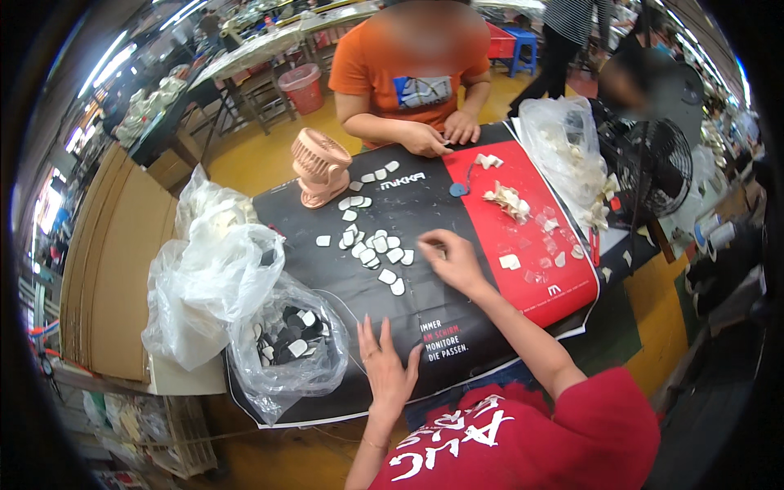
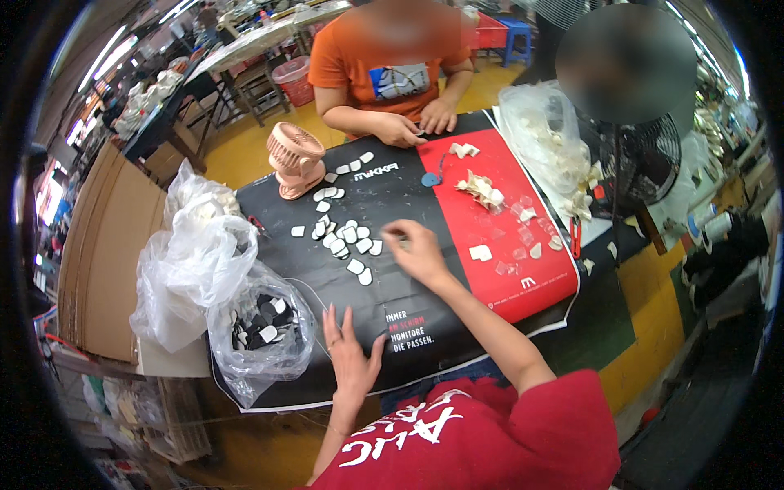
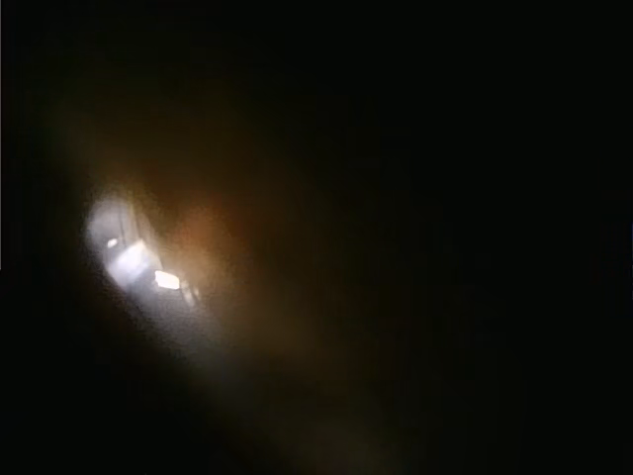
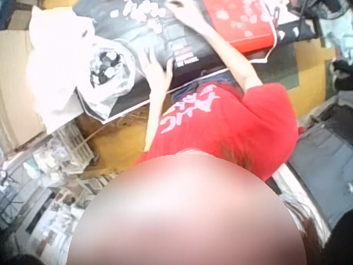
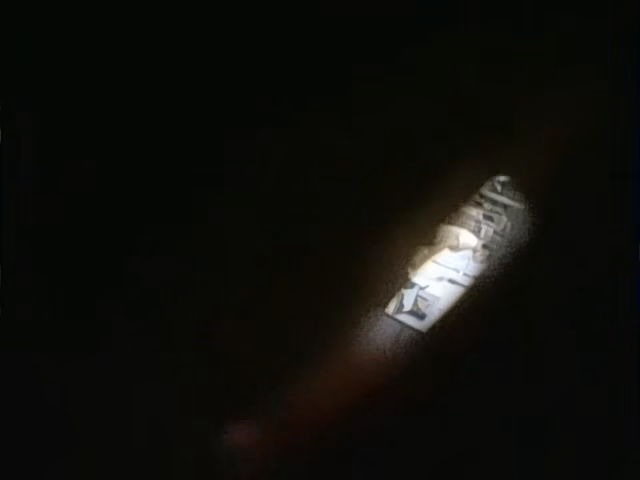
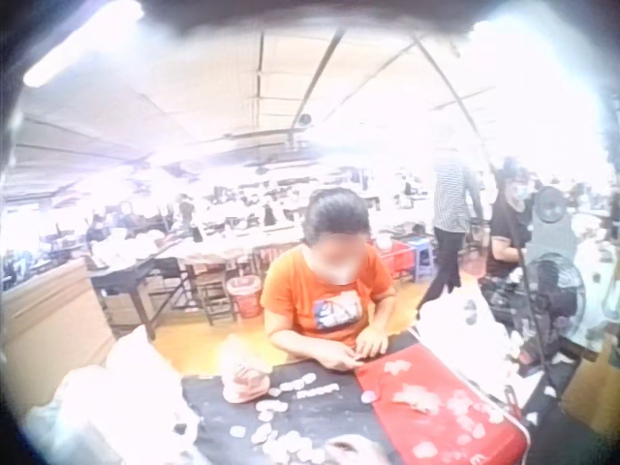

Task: The person assembles small white and black foam-like pieces by hand, pressing them together and placing them on a table. They gather the assembled pieces and place them into a plastic bag.

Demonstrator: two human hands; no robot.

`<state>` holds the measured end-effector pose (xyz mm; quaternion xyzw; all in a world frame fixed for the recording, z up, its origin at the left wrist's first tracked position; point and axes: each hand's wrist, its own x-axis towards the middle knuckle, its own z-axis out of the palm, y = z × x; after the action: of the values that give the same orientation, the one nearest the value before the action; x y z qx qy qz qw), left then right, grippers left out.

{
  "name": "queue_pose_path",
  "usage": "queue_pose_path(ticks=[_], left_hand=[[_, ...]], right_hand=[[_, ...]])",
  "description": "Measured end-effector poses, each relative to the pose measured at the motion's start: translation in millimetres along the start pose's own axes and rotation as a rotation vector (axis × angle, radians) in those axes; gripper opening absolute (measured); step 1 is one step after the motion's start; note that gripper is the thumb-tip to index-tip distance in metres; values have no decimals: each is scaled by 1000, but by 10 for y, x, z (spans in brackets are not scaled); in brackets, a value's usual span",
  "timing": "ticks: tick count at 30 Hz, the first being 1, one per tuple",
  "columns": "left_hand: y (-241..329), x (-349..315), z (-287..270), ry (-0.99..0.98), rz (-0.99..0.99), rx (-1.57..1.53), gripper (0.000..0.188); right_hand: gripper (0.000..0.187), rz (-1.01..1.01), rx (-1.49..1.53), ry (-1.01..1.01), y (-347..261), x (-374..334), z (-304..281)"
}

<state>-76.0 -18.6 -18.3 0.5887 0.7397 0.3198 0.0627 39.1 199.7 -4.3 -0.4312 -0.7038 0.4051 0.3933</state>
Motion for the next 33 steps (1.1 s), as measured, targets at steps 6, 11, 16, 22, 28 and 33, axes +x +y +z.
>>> queue_pose_path(ticks=[6, 11, 16, 22, 28, 33], left_hand=[[-255, 731, 169, -50, -87, 105, 90], [-384, 1214, 323, -49, -92, 174, 92], [-523, 1389, 402, 1, -207, 198, 86], [-662, 1568, 409, 94, -325, 138, 93], [-810, 1834, 433, 115, -406, 169, 91], [-853, 1835, 444, 205, -417, 49, 85]], right_hand=[[29, -103, -216, 37, 226, -223, -49], [31, -318, -556, -139, 348, -334, 25], [28, -89, -854, 13, 401, -380, -725], [30, -260, -471, -45, 324, 216, -729], [58, -324, -494, -196, 525, 1978, 316], [65, -270, -589, -322, 608, 2201, 1003]])
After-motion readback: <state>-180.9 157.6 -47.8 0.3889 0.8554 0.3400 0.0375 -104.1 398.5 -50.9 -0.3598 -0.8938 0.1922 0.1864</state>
